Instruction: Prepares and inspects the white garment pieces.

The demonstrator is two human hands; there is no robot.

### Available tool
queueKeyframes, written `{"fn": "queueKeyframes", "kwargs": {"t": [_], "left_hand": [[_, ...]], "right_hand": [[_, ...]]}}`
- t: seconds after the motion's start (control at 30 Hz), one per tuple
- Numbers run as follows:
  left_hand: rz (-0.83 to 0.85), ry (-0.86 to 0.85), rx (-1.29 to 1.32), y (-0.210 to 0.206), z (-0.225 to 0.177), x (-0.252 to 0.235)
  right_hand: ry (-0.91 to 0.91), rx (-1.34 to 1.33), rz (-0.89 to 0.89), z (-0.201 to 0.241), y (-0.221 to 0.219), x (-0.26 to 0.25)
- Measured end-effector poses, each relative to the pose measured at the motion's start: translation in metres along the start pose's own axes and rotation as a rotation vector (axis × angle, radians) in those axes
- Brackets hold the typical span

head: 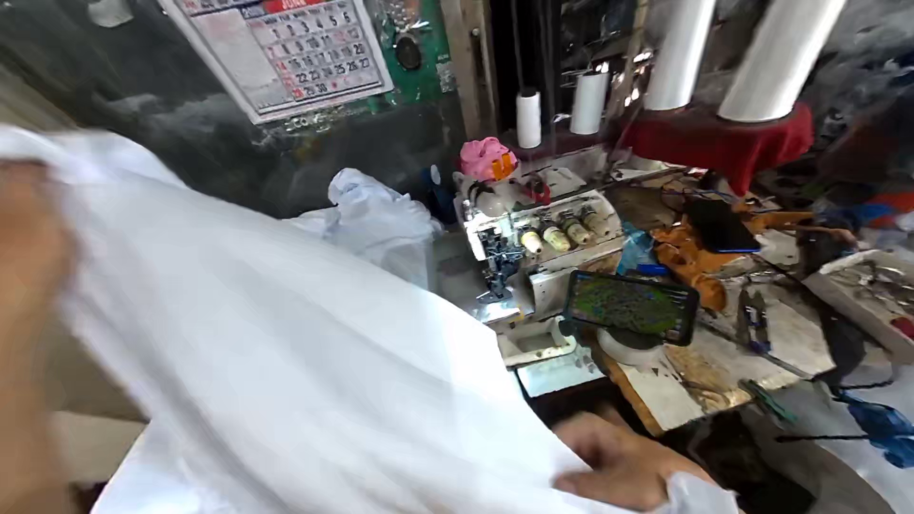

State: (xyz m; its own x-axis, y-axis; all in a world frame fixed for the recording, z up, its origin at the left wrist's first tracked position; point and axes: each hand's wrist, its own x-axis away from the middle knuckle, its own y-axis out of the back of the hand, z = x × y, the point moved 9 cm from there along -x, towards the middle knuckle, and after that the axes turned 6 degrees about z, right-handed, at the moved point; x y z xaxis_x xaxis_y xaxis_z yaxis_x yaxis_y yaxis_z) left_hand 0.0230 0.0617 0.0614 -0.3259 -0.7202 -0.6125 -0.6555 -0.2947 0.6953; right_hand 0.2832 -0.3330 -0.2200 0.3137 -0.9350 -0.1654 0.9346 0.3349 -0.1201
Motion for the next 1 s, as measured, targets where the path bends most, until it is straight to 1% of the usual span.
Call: {"fn": "queueKeyframes", "kwargs": {"t": [0.07,0.13,0.2,0.23,0.27,0.3,0.33,0.37,0.43,0.5,0.53,0.57,0.67,0.73,0.8,0.83,0.9,0.93,1.0], "left_hand": [[0.045,0.083,-0.128,-0.044,0.053,0.022],[0.169,0.19,-0.168,-0.1,0.099,0.061],[0.338,0.273,-0.206,-0.157,0.15,0.1],[0.394,0.301,-0.224,-0.174,0.164,0.114],[0.407,0.331,-0.22,-0.178,0.164,0.122],[0.402,0.336,-0.183,-0.177,0.154,0.124],[0.401,0.299,-0.114,-0.174,0.14,0.125],[0.395,0.222,-0.052,-0.169,0.12,0.127],[0.394,-0.001,-0.008,-0.168,0.067,0.131],[0.451,-0.183,-0.008,-0.183,0.021,0.145],[0.464,-0.236,-0.015,-0.19,0.008,0.15],[0.438,-0.27,-0.024,-0.191,0.002,0.151],[0.305,-0.299,0.022,-0.158,0.005,0.133],[0.221,-0.278,0.024,-0.129,0.014,0.115],[0.138,-0.186,-0.008,-0.109,0.027,0.099],[0.108,-0.127,-0.027,-0.107,0.037,0.093],[0.116,-0.003,-0.066,-0.124,0.06,0.089],[0.163,0.046,-0.093,-0.143,0.073,0.094],[0.324,0.125,-0.142,-0.19,0.095,0.113]], "right_hand": [[-0.058,-0.1,-0.071,-0.024,0.003,0.018],[-0.111,-0.043,-0.134,-0.051,0.012,0.025],[-0.139,0.064,-0.204,-0.072,0.017,0.022],[-0.149,0.102,-0.237,-0.078,0.018,0.019],[-0.155,0.111,-0.269,-0.081,0.018,0.017],[-0.156,0.105,-0.301,-0.082,0.018,0.016],[-0.161,0.098,-0.329,-0.082,0.018,0.017],[-0.168,0.1,-0.346,-0.081,0.017,0.017],[-0.187,0.131,-0.357,-0.078,0.015,0.015],[-0.176,0.156,-0.339,-0.068,0.006,0.013],[-0.165,0.183,-0.33,-0.06,0.003,0.012],[-0.157,0.23,-0.338,-0.053,0.004,0.013],[-0.228,0.361,-0.439,-0.048,0.019,0.031],[-0.254,0.375,-0.493,-0.049,0.029,0.045],[-0.23,0.355,-0.55,-0.05,0.034,0.05],[-0.197,0.338,-0.598,-0.052,0.037,0.05],[-0.092,0.242,-0.72,-0.055,0.045,0.048],[-0.055,0.189,-0.785,-0.058,0.048,0.047],[-0.031,0.082,-0.884,-0.065,0.049,0.049]]}}
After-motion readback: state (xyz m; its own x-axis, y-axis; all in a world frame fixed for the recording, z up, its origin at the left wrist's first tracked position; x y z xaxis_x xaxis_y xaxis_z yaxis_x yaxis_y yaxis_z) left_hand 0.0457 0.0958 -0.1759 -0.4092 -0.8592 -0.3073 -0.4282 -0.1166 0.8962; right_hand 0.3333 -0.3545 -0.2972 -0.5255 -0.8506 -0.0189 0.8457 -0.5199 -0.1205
